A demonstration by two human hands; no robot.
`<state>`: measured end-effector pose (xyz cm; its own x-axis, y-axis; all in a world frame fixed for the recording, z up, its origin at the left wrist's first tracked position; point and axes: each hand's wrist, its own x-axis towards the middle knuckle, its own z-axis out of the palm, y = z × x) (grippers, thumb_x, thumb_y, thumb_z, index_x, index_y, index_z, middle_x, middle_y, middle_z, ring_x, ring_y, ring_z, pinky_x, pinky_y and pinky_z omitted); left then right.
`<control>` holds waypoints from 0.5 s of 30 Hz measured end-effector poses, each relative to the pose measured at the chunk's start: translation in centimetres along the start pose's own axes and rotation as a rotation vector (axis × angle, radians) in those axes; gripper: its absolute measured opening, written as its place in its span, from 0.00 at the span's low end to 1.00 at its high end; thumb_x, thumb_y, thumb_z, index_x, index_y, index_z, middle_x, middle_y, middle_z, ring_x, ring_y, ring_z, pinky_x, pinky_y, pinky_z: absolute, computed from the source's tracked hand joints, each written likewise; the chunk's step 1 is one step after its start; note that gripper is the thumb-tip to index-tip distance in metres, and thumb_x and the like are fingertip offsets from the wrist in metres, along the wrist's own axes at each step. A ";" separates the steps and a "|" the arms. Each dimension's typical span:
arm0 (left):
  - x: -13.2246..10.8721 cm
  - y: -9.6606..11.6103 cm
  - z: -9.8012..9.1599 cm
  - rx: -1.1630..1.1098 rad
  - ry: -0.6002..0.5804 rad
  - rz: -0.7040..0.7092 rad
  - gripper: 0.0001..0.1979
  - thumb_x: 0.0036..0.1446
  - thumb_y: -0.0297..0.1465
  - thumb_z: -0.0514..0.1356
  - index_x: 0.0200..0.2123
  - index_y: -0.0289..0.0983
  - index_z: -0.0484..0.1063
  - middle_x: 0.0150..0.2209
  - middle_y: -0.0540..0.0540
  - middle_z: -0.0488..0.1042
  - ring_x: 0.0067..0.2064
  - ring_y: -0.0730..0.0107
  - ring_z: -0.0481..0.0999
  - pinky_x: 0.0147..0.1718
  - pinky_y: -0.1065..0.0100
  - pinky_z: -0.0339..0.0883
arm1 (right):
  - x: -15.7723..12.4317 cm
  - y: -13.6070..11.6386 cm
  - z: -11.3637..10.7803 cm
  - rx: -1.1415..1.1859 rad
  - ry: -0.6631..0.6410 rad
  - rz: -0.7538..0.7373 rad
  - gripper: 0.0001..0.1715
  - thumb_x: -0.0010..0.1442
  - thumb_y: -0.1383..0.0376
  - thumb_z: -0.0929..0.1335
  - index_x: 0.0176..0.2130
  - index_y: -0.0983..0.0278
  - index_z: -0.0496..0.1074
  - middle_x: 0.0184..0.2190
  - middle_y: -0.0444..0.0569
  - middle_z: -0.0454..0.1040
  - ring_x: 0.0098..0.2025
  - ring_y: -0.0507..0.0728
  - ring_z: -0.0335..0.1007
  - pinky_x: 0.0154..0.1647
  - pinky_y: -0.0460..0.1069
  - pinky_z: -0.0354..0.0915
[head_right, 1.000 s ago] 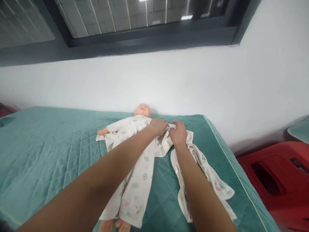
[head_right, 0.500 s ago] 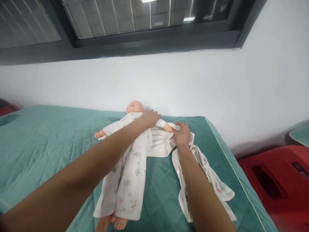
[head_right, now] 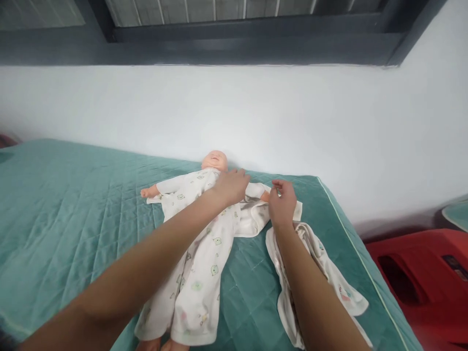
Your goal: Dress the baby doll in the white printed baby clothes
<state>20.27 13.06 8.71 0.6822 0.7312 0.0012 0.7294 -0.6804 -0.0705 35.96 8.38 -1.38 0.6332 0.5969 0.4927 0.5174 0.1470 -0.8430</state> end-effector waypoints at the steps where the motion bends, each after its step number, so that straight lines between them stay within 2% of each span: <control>1: -1.2 -0.6 -0.1 -0.022 0.071 -0.028 0.16 0.60 0.29 0.54 0.51 0.34 0.69 0.53 0.36 0.70 0.55 0.52 0.68 0.51 0.53 0.63 | -0.5 -0.8 0.2 -0.018 -0.074 -0.051 0.15 0.56 0.61 0.63 0.41 0.63 0.73 0.40 0.51 0.76 0.42 0.58 0.73 0.47 0.54 0.68; 5: -6.0 -4.0 0.2 -0.241 0.285 -0.166 0.15 0.65 0.35 0.50 0.49 0.37 0.70 0.52 0.40 0.72 0.56 0.54 0.68 0.54 0.54 0.62 | -2.2 -3.0 0.7 -0.064 -0.477 -0.108 0.16 0.62 0.55 0.63 0.45 0.60 0.72 0.25 0.42 0.73 0.29 0.54 0.70 0.39 0.52 0.67; 7: -7.6 -6.1 1.0 -0.432 0.389 -0.266 0.17 0.66 0.36 0.48 0.51 0.39 0.69 0.54 0.43 0.72 0.56 0.58 0.69 0.54 0.58 0.63 | -2.6 -3.2 1.0 -0.067 -0.629 -0.078 0.19 0.63 0.53 0.64 0.48 0.59 0.71 0.24 0.41 0.73 0.29 0.55 0.71 0.39 0.52 0.67; 10: -8.9 -8.9 2.2 -0.629 0.449 -0.445 0.19 0.66 0.40 0.46 0.52 0.40 0.69 0.54 0.42 0.72 0.55 0.58 0.70 0.53 0.59 0.64 | -2.8 -2.7 1.4 -0.020 -0.708 0.021 0.25 0.62 0.50 0.65 0.54 0.58 0.68 0.30 0.43 0.76 0.35 0.57 0.73 0.42 0.53 0.68; 12: -9.1 -10.3 2.7 -0.677 0.397 -0.511 0.21 0.66 0.43 0.45 0.50 0.40 0.71 0.51 0.41 0.74 0.54 0.55 0.72 0.52 0.58 0.64 | -2.8 -2.5 1.5 0.017 -0.719 0.081 0.29 0.62 0.48 0.65 0.57 0.58 0.66 0.33 0.44 0.77 0.37 0.57 0.74 0.44 0.54 0.69; 15: -9.2 -11.8 3.0 -0.683 0.306 -0.536 0.23 0.65 0.46 0.44 0.48 0.41 0.72 0.46 0.40 0.76 0.50 0.53 0.74 0.48 0.57 0.65 | -3.0 -3.0 1.9 -0.001 -0.706 0.156 0.32 0.61 0.45 0.65 0.58 0.57 0.67 0.35 0.45 0.77 0.36 0.57 0.73 0.42 0.54 0.70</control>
<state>5.26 14.49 6.55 0.1571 0.9784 0.1340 0.7569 -0.2065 0.6201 31.39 7.62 -0.72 0.1772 0.9781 0.1091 0.4523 0.0176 -0.8917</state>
